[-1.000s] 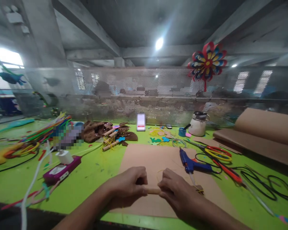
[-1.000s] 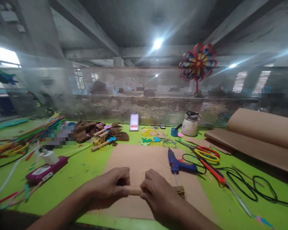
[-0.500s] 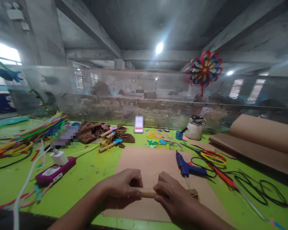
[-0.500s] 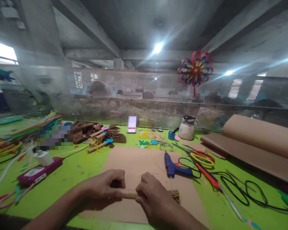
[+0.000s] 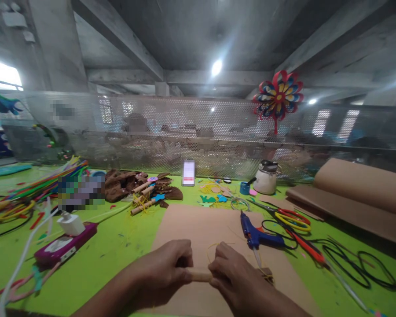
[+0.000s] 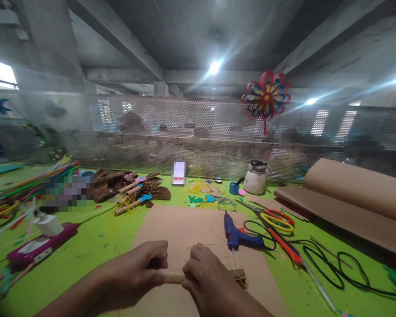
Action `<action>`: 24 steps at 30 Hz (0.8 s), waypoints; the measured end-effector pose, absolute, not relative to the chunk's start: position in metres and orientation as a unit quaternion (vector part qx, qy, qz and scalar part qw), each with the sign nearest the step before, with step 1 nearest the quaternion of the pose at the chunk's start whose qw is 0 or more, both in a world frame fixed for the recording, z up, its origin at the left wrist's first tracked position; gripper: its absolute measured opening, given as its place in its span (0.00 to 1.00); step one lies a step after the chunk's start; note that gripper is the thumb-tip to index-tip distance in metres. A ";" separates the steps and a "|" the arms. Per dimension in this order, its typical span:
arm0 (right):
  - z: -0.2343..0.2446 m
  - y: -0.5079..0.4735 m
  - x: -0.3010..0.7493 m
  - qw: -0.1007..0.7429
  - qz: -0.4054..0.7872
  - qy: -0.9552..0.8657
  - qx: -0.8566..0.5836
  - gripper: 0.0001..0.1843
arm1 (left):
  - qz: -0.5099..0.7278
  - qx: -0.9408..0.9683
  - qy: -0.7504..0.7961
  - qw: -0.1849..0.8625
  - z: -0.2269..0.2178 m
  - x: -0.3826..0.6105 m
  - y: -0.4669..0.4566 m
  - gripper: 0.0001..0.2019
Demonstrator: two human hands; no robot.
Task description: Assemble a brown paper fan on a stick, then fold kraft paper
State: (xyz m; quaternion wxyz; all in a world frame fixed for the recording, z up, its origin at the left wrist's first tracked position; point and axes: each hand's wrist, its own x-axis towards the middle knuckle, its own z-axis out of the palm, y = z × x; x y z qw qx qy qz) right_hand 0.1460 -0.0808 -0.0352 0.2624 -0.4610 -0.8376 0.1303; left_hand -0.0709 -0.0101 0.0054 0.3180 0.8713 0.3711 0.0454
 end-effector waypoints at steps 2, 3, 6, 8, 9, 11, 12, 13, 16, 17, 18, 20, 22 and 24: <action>-0.036 -0.080 0.146 0.265 0.130 -0.840 -0.455 0.07 | 0.060 0.879 0.365 0.302 0.005 -0.072 -0.012 0.13; -0.036 -0.079 0.147 0.266 0.132 -0.842 -0.451 0.07 | 0.067 0.882 0.361 0.294 0.005 -0.072 -0.013 0.10; -0.037 -0.078 0.147 0.267 0.135 -0.842 -0.449 0.07 | 0.066 0.887 0.362 0.279 0.005 -0.076 -0.017 0.04; -0.037 -0.077 0.147 0.266 0.138 -0.841 -0.451 0.07 | 0.060 0.889 0.366 0.267 0.007 -0.078 -0.023 0.06; -0.037 -0.077 0.147 0.266 0.138 -0.841 -0.451 0.07 | 0.060 0.892 0.366 0.257 0.009 -0.078 -0.027 0.06; -0.037 -0.077 0.147 0.264 0.136 -0.841 -0.453 0.06 | 0.070 0.902 0.358 0.233 0.011 -0.079 -0.035 0.06; -0.037 -0.077 0.147 0.263 0.134 -0.841 -0.453 0.06 | 0.077 0.906 0.352 0.223 0.012 -0.079 -0.038 0.06; -0.037 -0.077 0.147 0.262 0.133 -0.842 -0.453 0.06 | 0.084 0.910 0.344 0.215 0.012 -0.079 -0.040 0.08; -0.036 -0.078 0.147 0.261 0.136 -0.841 -0.453 0.06 | 0.084 0.920 0.317 0.216 0.010 -0.080 -0.037 0.11; -0.035 -0.079 0.147 0.262 0.138 -0.840 -0.455 0.05 | 0.073 0.921 0.309 0.223 0.010 -0.080 -0.034 0.12; -0.035 -0.080 0.147 0.262 0.140 -0.838 -0.457 0.05 | 0.061 0.922 0.304 0.231 0.010 -0.080 -0.031 0.12; -0.034 -0.081 0.147 0.264 0.140 -0.837 -0.459 0.05 | 0.052 0.922 0.299 0.241 0.011 -0.081 -0.025 0.12; -0.035 -0.082 0.147 0.268 0.136 -0.837 -0.457 0.05 | 0.047 0.923 0.296 0.239 0.012 -0.082 -0.021 0.11; -0.038 -0.082 0.148 0.271 0.133 -0.838 -0.454 0.06 | 0.031 0.925 0.300 0.230 0.013 -0.083 -0.019 0.08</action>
